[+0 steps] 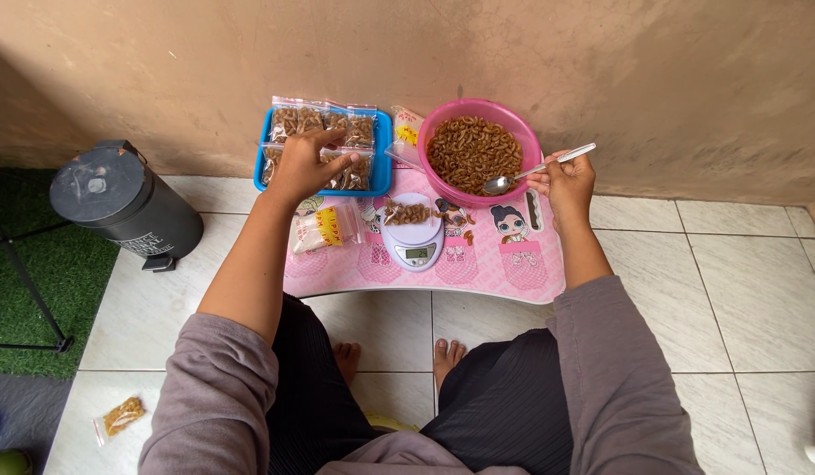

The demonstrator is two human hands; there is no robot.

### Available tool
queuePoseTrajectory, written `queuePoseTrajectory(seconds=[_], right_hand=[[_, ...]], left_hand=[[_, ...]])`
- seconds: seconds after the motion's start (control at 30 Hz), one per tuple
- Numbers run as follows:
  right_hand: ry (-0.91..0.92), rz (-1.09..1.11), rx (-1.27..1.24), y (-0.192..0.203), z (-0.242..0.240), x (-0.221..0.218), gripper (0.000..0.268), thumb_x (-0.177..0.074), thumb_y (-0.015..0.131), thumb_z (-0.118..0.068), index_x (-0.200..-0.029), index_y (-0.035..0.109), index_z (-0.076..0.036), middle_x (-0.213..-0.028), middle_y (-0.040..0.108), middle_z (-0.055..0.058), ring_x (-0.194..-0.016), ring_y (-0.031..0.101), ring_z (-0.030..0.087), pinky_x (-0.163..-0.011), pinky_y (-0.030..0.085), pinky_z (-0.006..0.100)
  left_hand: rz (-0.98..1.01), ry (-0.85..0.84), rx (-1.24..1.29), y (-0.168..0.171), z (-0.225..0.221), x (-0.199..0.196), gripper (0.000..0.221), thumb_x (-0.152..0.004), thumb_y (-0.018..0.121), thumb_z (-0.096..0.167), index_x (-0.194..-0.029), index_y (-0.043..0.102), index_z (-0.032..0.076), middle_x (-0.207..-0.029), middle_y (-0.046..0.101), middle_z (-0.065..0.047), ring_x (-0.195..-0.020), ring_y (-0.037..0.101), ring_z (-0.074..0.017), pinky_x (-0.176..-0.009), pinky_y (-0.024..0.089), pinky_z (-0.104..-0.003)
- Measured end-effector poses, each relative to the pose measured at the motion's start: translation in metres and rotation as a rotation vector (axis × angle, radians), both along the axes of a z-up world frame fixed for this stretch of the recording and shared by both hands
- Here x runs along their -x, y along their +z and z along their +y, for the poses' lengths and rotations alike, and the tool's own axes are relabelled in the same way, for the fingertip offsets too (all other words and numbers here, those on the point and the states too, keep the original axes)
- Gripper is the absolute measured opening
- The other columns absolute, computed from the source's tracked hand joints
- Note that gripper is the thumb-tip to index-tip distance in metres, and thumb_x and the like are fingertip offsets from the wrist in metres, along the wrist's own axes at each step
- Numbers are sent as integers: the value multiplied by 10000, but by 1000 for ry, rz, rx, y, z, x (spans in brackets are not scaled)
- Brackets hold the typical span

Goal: The person uses a spoon to scoop dried insect larvae from a large bowl into small plastic bags placed on a digital scale, then seals each bag by hand and puts it into a tray.

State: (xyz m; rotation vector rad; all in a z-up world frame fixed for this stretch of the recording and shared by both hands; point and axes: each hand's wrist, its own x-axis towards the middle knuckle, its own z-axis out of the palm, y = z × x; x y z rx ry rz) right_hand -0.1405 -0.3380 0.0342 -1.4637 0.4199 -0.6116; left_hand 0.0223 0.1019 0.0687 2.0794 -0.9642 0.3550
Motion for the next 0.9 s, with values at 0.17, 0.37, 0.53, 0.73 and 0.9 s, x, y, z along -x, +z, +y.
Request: queuePoseTrajectory(seconds=[0.17, 0.37, 0.53, 0.73, 0.9], right_hand=[[2, 0, 4, 2, 1, 1, 126, -1059, 537, -93, -1172, 482, -103, -861, 665, 92, -714, 778, 218, -689, 718, 314], [2, -4, -3, 1, 1, 2, 124, -1060, 539, -93, -1168, 478, -103, -858, 666, 87, -710, 779, 215, -683, 719, 309], [2, -5, -6, 1, -1, 3, 127, -1061, 537, -94, -1173, 477, -100, -857, 665, 92, -711, 779, 219, -683, 719, 311], [5, -4, 0, 4, 3, 3, 128, -1060, 541, -94, -1171, 478, -94, -862, 663, 87, -716, 779, 214, -689, 717, 310], [5, -4, -3, 6, 5, 4, 128, -1060, 543, -97, -1172, 480, -93, -866, 663, 85, -720, 780, 212, -692, 717, 309]], left_hand=[[-8, -14, 12, 7, -4, 7, 469, -894, 858, 352, -1201, 748, 15, -965, 772, -145, -897, 750, -316, -858, 549, -424], [-7, -11, -5, 9, -6, 11, 472, -897, 854, 363, -1209, 746, 24, -970, 772, -142, -909, 748, -312, -866, 547, -429], [-8, -5, -12, 9, -6, 10, 471, -901, 849, 374, -1212, 748, 36, -971, 774, -126, -907, 748, -303, -868, 545, -420], [3, -8, -11, 10, -7, 11, 467, -901, 848, 365, -1207, 747, 27, -972, 773, -143, -908, 748, -317, -866, 545, -434], [9, -16, -9, 8, -8, 11, 467, -900, 848, 359, -1209, 745, 25, -975, 773, -139, -912, 750, -312, -871, 546, -428]])
